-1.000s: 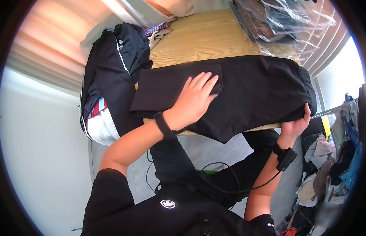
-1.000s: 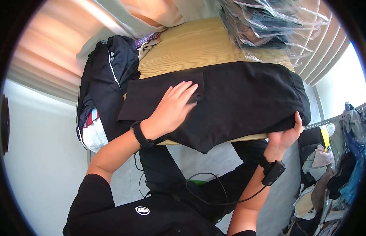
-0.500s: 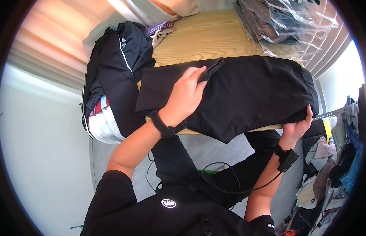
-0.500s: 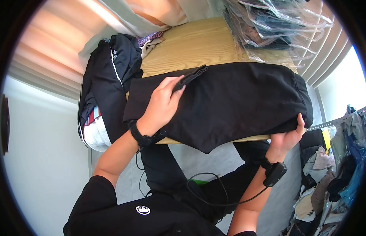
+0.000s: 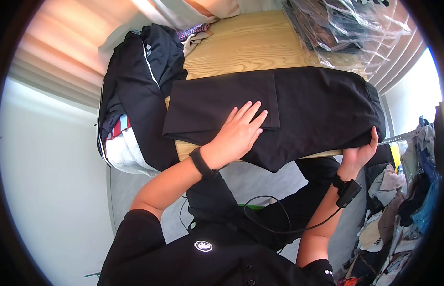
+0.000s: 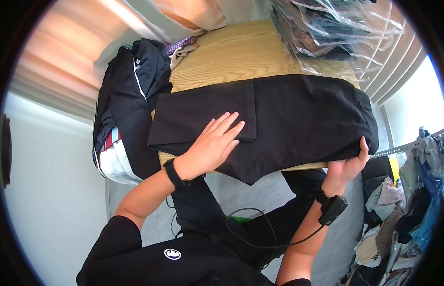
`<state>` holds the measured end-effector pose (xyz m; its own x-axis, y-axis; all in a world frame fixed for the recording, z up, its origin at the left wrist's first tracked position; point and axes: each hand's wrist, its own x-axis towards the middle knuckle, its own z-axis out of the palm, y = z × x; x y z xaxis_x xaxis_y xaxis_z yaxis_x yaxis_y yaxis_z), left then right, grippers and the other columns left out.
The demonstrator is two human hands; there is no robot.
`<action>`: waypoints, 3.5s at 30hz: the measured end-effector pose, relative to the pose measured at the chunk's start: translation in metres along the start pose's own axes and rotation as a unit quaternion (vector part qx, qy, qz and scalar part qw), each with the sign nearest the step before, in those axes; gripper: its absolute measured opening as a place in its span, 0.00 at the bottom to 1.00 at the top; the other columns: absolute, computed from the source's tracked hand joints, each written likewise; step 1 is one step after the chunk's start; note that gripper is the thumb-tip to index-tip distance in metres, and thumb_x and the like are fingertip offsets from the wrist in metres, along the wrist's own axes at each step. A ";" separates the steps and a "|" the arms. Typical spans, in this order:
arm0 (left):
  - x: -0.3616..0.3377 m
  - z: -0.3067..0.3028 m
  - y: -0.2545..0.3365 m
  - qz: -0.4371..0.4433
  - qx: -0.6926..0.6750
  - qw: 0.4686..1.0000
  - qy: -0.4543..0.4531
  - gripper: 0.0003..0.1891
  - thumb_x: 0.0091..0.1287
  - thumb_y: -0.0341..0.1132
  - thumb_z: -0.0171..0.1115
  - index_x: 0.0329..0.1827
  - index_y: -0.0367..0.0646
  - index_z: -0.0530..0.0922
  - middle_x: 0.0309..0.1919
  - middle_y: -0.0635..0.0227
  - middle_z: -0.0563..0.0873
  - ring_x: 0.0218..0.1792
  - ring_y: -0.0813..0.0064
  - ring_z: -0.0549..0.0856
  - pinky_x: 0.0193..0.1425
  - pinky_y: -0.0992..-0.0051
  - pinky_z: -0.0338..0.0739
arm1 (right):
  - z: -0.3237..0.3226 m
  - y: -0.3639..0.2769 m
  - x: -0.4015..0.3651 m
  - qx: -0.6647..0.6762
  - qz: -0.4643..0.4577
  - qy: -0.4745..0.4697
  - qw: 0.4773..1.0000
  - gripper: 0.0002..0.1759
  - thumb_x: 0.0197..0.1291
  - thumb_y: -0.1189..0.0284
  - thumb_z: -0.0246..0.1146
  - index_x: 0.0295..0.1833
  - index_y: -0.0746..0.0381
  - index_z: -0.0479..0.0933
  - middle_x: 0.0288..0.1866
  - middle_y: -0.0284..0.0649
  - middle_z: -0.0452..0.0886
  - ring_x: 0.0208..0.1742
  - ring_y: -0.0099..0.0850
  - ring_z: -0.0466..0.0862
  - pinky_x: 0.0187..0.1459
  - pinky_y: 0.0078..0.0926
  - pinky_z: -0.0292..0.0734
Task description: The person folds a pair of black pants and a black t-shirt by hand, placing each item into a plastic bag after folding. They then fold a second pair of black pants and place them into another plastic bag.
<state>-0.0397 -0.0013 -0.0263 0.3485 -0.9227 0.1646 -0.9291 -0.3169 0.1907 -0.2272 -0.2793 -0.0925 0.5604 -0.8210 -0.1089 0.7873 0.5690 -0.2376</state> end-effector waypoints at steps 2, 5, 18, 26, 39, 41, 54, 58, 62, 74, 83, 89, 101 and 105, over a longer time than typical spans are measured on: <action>0.003 0.000 -0.001 0.008 0.002 1.000 0.025 0.22 0.64 0.31 0.60 0.61 0.38 0.72 0.63 0.53 0.71 0.65 0.52 0.70 0.66 0.57 0.68 | -0.002 -0.001 0.000 0.002 0.011 -0.022 1.000 0.20 0.62 0.70 0.58 0.58 0.67 0.74 0.60 0.45 0.78 0.62 0.42 0.76 0.69 0.42 0.63; 0.008 -0.006 -0.003 0.016 0.013 0.999 0.032 0.20 0.60 0.28 0.62 0.57 0.38 0.75 0.56 0.58 0.75 0.57 0.57 0.75 0.58 0.61 0.73 | -0.002 -0.001 0.001 0.007 0.015 -0.023 1.000 0.19 0.62 0.70 0.58 0.57 0.67 0.74 0.60 0.45 0.78 0.62 0.42 0.76 0.68 0.42 0.63; 0.025 -0.011 -0.020 -0.106 -0.244 0.957 0.116 0.19 0.60 0.25 0.61 0.57 0.36 0.77 0.41 0.59 0.80 0.34 0.62 0.83 0.40 0.67 0.78 | 0.000 0.000 0.000 0.001 0.009 -0.024 1.000 0.19 0.62 0.70 0.58 0.57 0.67 0.75 0.61 0.46 0.77 0.63 0.42 0.75 0.69 0.43 0.61; -0.015 -0.031 -0.007 0.001 -0.155 0.983 -0.096 0.32 0.63 0.43 0.64 0.69 0.41 0.67 0.69 0.54 0.66 0.70 0.53 0.63 0.72 0.55 0.56 | 0.004 0.006 -0.001 -0.068 -0.010 0.038 0.997 0.20 0.57 0.76 0.62 0.56 0.67 0.75 0.59 0.45 0.78 0.60 0.41 0.77 0.67 0.42 0.66; -0.085 -0.017 -0.031 -0.122 -0.021 0.991 0.047 0.28 0.68 0.47 0.57 0.68 0.44 0.69 0.68 0.60 0.69 0.71 0.59 0.63 0.73 0.43 0.41 | 0.033 -0.092 -0.032 -0.186 -0.163 0.081 0.966 0.20 0.54 0.77 0.60 0.55 0.70 0.75 0.58 0.48 0.78 0.61 0.43 0.76 0.66 0.43 0.67; -0.097 -0.011 -0.045 -0.155 -0.021 0.985 0.071 0.25 0.67 0.45 0.58 0.66 0.44 0.71 0.68 0.60 0.69 0.70 0.58 0.64 0.73 0.43 0.44 | 0.059 -0.097 -0.042 -0.206 -0.184 0.060 0.959 0.21 0.54 0.77 0.59 0.56 0.70 0.75 0.58 0.48 0.78 0.61 0.43 0.76 0.66 0.42 0.68; -0.119 -0.013 -0.069 -0.174 -0.166 0.950 0.198 0.24 0.63 0.27 0.59 0.64 0.36 0.70 0.61 0.52 0.76 0.63 0.54 0.74 0.71 0.55 0.60 | 0.180 0.168 -0.115 -0.833 -0.208 -0.243 0.451 0.39 0.41 0.84 0.61 0.66 0.65 0.67 0.66 0.51 0.71 0.67 0.43 0.70 0.65 0.37 0.66; -0.120 -0.008 -0.068 -0.221 -0.294 0.897 0.245 0.29 0.62 0.23 0.58 0.68 0.36 0.63 0.59 0.49 0.77 0.62 0.55 0.76 0.69 0.61 0.65 | 0.115 0.244 -0.122 -0.876 -0.110 -0.378 0.279 0.43 0.40 0.79 0.67 0.69 0.61 0.64 0.70 0.49 0.65 0.71 0.47 0.63 0.68 0.45 0.60; -0.121 -0.008 -0.069 -0.238 -0.289 0.896 0.238 0.31 0.62 0.22 0.57 0.71 0.36 0.59 0.60 0.46 0.76 0.62 0.55 0.76 0.66 0.65 0.68 | 0.117 0.242 -0.126 -0.881 -0.119 -0.362 0.280 0.42 0.42 0.79 0.68 0.68 0.59 0.65 0.70 0.47 0.65 0.71 0.46 0.64 0.67 0.46 0.62; -0.117 -0.015 -0.068 -0.197 -0.226 0.914 0.274 0.35 0.58 0.22 0.61 0.71 0.38 0.61 0.66 0.50 0.67 0.67 0.51 0.68 0.69 0.62 0.64 | 0.119 0.232 -0.126 -0.837 -0.131 -0.420 0.324 0.38 0.44 0.83 0.65 0.66 0.59 0.68 0.67 0.44 0.70 0.69 0.43 0.67 0.67 0.45 0.63; -0.115 -0.020 -0.065 -0.149 -0.149 0.966 0.148 0.25 0.56 0.25 0.61 0.60 0.39 0.73 0.65 0.57 0.70 0.64 0.52 0.70 0.67 0.60 0.64 | 0.050 0.128 -0.179 -0.775 -0.220 -0.037 0.591 0.33 0.53 0.75 0.68 0.64 0.62 0.64 0.71 0.46 0.59 0.72 0.41 0.61 0.69 0.41 0.57; -0.122 -0.019 -0.058 -0.137 -0.107 0.976 0.133 0.26 0.55 0.28 0.64 0.60 0.40 0.74 0.62 0.54 0.72 0.62 0.51 0.71 0.66 0.59 0.65 | 0.049 0.098 -0.185 -0.497 0.061 0.167 0.849 0.22 0.66 0.74 0.59 0.63 0.62 0.64 0.59 0.36 0.72 0.58 0.24 0.73 0.55 0.23 0.70; -0.170 -0.025 0.035 -0.053 -0.309 0.949 0.042 0.25 0.51 0.35 0.70 0.54 0.42 0.78 0.44 0.62 0.83 0.44 0.64 0.81 0.52 0.63 0.72 | 0.102 0.094 -0.100 -0.510 -0.166 -0.142 0.832 0.39 0.60 0.86 0.58 0.75 0.60 0.49 0.76 0.44 0.52 0.72 0.43 0.65 0.68 0.34 0.62; -0.151 -0.009 0.039 0.040 -0.254 0.952 0.167 0.29 0.48 0.33 0.74 0.55 0.44 0.73 0.54 0.58 0.78 0.51 0.58 0.79 0.58 0.57 0.71 | 0.067 0.070 -0.117 -0.549 -0.243 -0.070 0.796 0.40 0.57 0.83 0.60 0.74 0.63 0.51 0.76 0.43 0.54 0.76 0.44 0.58 0.72 0.41 0.55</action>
<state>-0.1273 0.1273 -0.0346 0.3788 -0.7911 0.4802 -0.8035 -0.0236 0.5948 -0.2207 -0.1401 -0.0312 0.3414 -0.8749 0.3436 0.2629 -0.2621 -0.9285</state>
